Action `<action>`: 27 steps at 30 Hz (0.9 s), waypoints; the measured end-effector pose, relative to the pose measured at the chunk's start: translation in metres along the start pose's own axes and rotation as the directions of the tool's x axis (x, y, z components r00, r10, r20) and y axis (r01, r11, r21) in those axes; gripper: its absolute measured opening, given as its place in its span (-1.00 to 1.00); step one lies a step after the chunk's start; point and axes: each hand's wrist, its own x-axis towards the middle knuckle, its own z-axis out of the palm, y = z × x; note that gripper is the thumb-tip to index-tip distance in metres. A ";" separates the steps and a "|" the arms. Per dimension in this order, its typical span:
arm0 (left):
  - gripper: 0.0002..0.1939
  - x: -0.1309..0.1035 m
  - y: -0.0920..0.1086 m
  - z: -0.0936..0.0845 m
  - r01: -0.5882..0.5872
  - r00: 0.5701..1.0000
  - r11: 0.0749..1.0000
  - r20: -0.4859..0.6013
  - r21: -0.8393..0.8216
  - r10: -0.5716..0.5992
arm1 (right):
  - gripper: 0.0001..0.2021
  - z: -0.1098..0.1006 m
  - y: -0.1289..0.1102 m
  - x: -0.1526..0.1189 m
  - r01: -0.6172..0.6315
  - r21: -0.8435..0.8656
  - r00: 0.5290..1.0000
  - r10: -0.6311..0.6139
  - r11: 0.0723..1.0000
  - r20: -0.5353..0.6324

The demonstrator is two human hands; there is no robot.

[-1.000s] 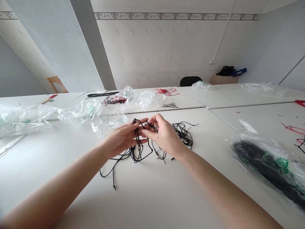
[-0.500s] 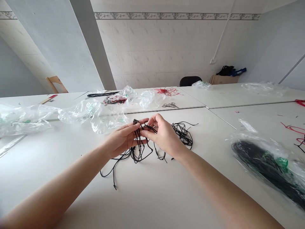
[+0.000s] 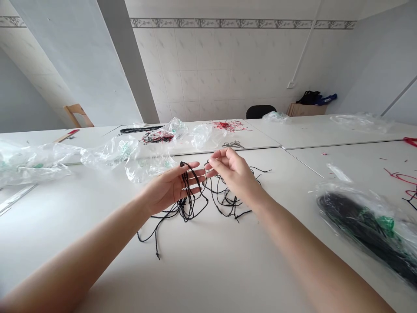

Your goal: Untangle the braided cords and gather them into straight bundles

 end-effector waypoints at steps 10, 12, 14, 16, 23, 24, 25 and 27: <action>-0.86 0.001 -0.001 0.001 0.008 0.994 0.998 -0.108 -0.067 -0.015 | -0.74 -0.016 -0.019 -0.002 0.086 0.090 0.995 -0.080 0.992 -0.063; -0.86 0.002 -0.003 0.001 0.019 0.995 0.998 -0.097 -0.061 -0.025 | -0.75 -0.018 -0.023 -0.004 0.094 0.100 0.994 -0.087 0.991 -0.072; -0.87 0.003 -0.005 0.002 0.033 0.996 0.997 -0.084 -0.066 -0.039 | -0.76 -0.019 -0.027 -0.006 0.099 0.124 0.993 -0.090 0.987 -0.077; -0.87 0.004 -0.008 0.001 0.049 0.995 0.997 -0.078 -0.066 -0.054 | -0.77 -0.020 -0.031 -0.008 0.110 0.152 0.992 -0.099 0.982 -0.082; -0.80 0.003 -0.025 0.003 0.167 0.986 0.984 0.019 0.053 -0.168 | -0.80 -0.023 -0.045 -0.017 0.185 0.159 0.980 -0.170 0.970 -0.103; -0.80 0.002 -0.027 0.005 0.185 0.982 0.980 0.020 0.069 -0.186 | -0.80 -0.023 -0.046 -0.018 0.197 0.154 0.978 -0.183 0.968 -0.104; -0.80 0.001 -0.029 0.007 0.200 0.979 0.977 0.016 0.079 -0.202 | -0.80 -0.023 -0.048 -0.019 0.206 0.146 0.976 -0.192 0.968 -0.103; -0.82 0.000 -0.034 0.010 0.221 0.975 0.971 0.006 0.089 -0.222 | -0.80 -0.023 -0.049 -0.020 0.216 0.123 0.974 -0.204 0.969 -0.097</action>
